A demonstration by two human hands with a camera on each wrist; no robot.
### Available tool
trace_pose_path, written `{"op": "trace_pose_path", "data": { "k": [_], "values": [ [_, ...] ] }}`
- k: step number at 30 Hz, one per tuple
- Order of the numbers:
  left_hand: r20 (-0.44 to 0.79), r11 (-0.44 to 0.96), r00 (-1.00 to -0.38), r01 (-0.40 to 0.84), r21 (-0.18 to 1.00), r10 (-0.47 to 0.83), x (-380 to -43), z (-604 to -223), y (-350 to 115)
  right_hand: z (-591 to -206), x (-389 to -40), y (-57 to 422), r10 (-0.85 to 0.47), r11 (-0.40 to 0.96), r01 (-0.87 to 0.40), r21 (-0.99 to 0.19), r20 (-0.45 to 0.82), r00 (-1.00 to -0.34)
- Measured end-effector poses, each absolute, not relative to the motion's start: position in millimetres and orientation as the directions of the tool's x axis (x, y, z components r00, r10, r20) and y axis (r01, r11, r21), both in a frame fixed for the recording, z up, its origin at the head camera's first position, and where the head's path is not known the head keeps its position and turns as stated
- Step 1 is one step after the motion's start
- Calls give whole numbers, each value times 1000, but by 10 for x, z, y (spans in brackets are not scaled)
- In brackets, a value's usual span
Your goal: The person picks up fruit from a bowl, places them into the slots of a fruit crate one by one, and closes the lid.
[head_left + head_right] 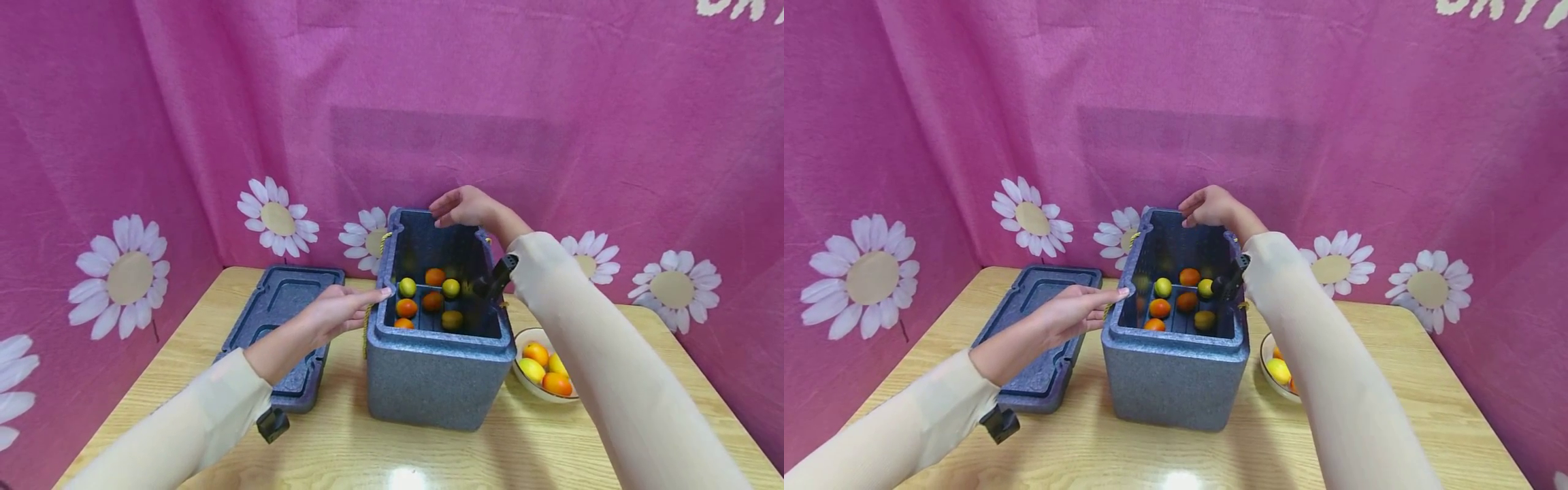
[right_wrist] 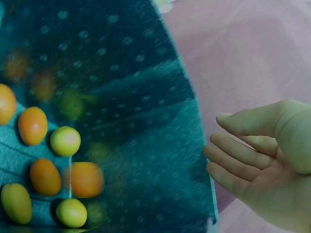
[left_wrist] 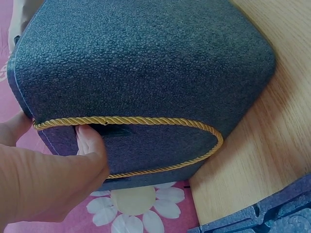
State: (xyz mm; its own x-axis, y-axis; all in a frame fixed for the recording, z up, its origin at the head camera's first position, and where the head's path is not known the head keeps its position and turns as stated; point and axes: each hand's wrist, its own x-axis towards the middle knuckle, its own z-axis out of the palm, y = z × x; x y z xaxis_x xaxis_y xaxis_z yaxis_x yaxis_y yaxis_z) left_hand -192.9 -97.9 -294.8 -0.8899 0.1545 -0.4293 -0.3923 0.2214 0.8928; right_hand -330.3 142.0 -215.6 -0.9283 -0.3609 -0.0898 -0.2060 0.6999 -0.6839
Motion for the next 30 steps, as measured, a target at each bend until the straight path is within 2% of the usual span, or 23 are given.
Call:
{"op": "trace_pose_path", "data": {
  "k": [8, 14, 19, 30],
  "values": [
    [-450, 220, -884, -417, 882, 127, -1939, -2945, -957, -1918, -3123, 1532, -372, 667, -218, -712, -65, -926],
    [-455, 214, -882, -424, 880, 121, -1939, -2947, -955, -1881, -2881, 1795, -339, 682, -264, -682, 25, -940],
    [-450, 207, -884, -420, 884, 127, -1933, -2944, -963, -1974, -2666, 2064, -303, 696, -280, -661, 83, -949],
    [-442, 192, -887, -414, 890, 134, -1937, -2964, -962, -2378, -2342, 2564, -320, 708, -306, -636, 96, -942]
  ]
}}
